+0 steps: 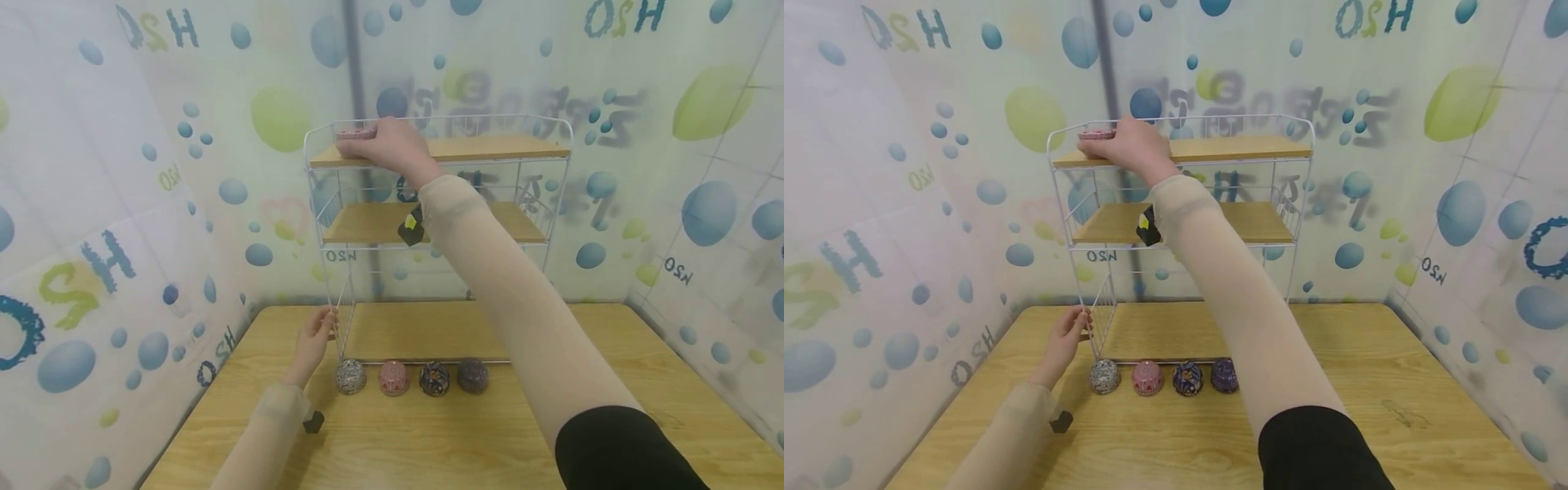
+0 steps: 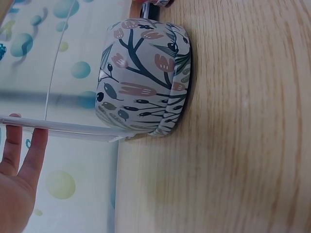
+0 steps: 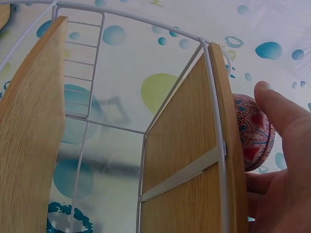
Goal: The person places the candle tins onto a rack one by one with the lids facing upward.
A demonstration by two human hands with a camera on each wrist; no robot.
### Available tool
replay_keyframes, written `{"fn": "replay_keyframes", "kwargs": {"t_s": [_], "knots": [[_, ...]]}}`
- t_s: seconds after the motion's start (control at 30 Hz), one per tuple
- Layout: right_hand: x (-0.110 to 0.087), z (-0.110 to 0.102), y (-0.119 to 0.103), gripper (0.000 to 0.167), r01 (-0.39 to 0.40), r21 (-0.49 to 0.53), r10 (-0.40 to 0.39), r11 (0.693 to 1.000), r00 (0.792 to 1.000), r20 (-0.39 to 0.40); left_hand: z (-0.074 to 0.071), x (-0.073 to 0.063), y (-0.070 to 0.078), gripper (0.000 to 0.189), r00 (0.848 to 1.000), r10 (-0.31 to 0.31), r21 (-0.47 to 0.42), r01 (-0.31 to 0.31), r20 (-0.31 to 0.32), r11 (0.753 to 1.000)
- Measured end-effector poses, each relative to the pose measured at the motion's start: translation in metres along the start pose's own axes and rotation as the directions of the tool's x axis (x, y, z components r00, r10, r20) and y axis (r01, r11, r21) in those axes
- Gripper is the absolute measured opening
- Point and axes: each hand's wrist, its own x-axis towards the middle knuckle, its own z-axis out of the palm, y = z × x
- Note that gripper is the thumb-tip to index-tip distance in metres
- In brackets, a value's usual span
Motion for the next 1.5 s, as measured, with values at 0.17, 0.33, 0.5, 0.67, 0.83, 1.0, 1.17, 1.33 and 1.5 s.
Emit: {"fn": "replay_keyframes", "kwargs": {"t_s": [0.17,0.33,0.5,0.67,0.83,1.0,1.17,1.33,1.5], "knots": [[-0.005,-0.004,0.002,0.064,0.004,0.022,-0.004,1.000,1.000,0.011,0.000,0.000,0.001,0.021,1.000,0.013,0.029,-0.013,-0.009,0.999],[-0.008,-0.006,0.002,0.068,-0.010,0.015,0.010,1.000,1.000,0.003,0.000,0.001,0.000,0.020,1.000,0.011,0.030,-0.011,-0.012,1.000],[-0.009,-0.006,0.002,0.059,0.000,-0.004,0.000,1.000,1.000,-0.014,0.001,0.006,-0.018,0.023,1.000,-0.006,0.018,0.006,-0.010,1.000],[-0.005,-0.001,0.002,0.058,-0.006,-0.040,0.005,0.999,1.000,-0.026,0.002,0.010,-0.036,0.024,0.999,-0.017,0.032,0.018,-0.031,0.999],[-0.002,0.002,0.000,0.057,-0.028,-0.081,0.025,0.996,0.999,-0.032,0.002,0.011,-0.038,0.024,1.000,-0.007,0.027,0.008,-0.019,1.000],[-0.002,0.003,-0.002,0.061,-0.029,-0.132,0.026,0.991,0.999,-0.023,0.001,0.011,-0.036,0.024,1.000,-0.015,0.005,0.015,-0.010,1.000],[-0.003,0.003,-0.004,0.068,-0.021,-0.173,0.020,0.985,1.000,-0.005,0.001,0.011,-0.037,0.023,1.000,0.006,0.008,-0.006,-0.017,1.000],[-0.003,0.003,-0.003,0.073,-0.010,-0.180,0.013,0.984,1.000,0.014,0.002,0.010,-0.038,0.025,0.999,0.016,0.047,-0.014,-0.038,0.999],[-0.004,0.004,0.000,0.063,0.021,-0.145,-0.022,0.989,1.000,-0.007,0.002,0.010,-0.040,0.026,0.999,0.038,0.048,-0.036,-0.038,0.998]]}}
